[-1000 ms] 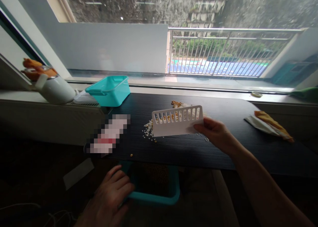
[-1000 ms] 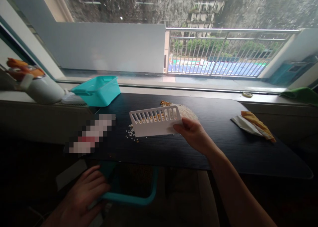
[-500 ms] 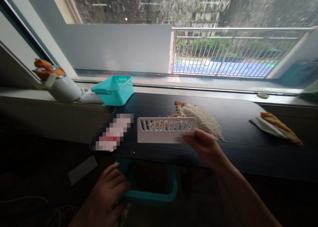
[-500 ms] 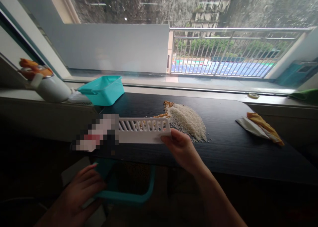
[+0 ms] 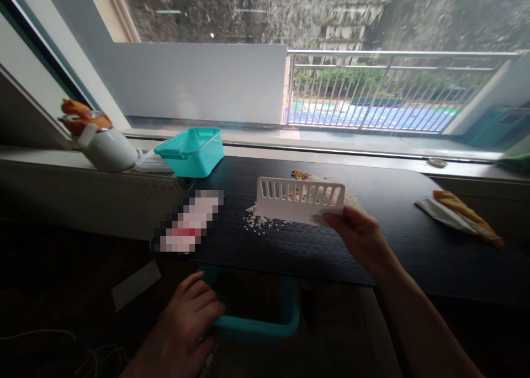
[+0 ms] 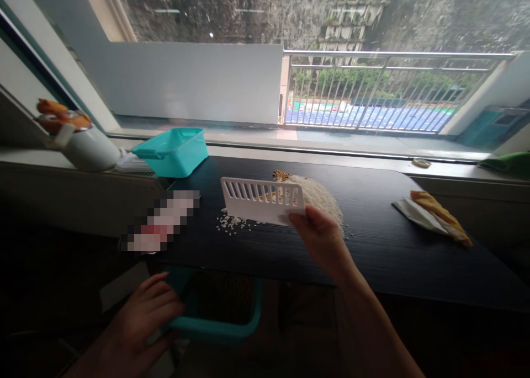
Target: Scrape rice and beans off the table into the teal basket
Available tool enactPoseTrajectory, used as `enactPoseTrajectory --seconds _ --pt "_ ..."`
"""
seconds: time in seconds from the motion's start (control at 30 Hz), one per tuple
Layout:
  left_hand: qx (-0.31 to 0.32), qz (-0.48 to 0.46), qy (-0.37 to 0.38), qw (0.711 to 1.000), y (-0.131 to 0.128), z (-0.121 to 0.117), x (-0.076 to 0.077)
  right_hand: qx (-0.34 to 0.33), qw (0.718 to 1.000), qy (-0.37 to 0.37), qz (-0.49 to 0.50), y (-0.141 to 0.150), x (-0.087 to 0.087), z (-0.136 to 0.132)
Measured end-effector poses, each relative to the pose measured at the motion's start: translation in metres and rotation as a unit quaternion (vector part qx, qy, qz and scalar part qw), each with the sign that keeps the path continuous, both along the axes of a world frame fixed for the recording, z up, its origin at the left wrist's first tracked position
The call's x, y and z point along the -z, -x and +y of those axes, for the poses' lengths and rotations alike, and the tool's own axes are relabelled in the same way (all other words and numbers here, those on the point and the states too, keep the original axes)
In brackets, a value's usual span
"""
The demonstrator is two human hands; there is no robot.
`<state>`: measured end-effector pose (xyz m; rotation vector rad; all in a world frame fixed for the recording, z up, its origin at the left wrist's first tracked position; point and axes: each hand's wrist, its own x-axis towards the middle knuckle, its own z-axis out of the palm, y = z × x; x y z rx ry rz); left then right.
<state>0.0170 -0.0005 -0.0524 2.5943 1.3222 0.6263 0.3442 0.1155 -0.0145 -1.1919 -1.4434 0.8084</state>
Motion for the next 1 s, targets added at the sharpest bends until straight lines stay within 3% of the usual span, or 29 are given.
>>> enactPoseTrajectory --seconds 0.17,0.33,0.67,1.0 --pt "-0.004 -0.003 -0.009 1.0 -0.002 0.0 -0.001 0.012 1.0 0.002 -0.013 -0.004 0.003 0.018" --pt "-0.001 -0.011 -0.008 1.0 -0.001 0.002 0.002 -0.02 0.999 0.019 -0.016 -0.008 0.0 0.014" --pt "-0.009 -0.005 -0.006 1.0 -0.002 0.001 0.003 -0.019 0.999 0.035 0.008 -0.016 0.0 0.008" --pt "-0.002 0.009 0.003 1.0 -0.001 0.001 0.001 -0.036 0.998 0.038 0.023 0.0 -0.001 0.019"
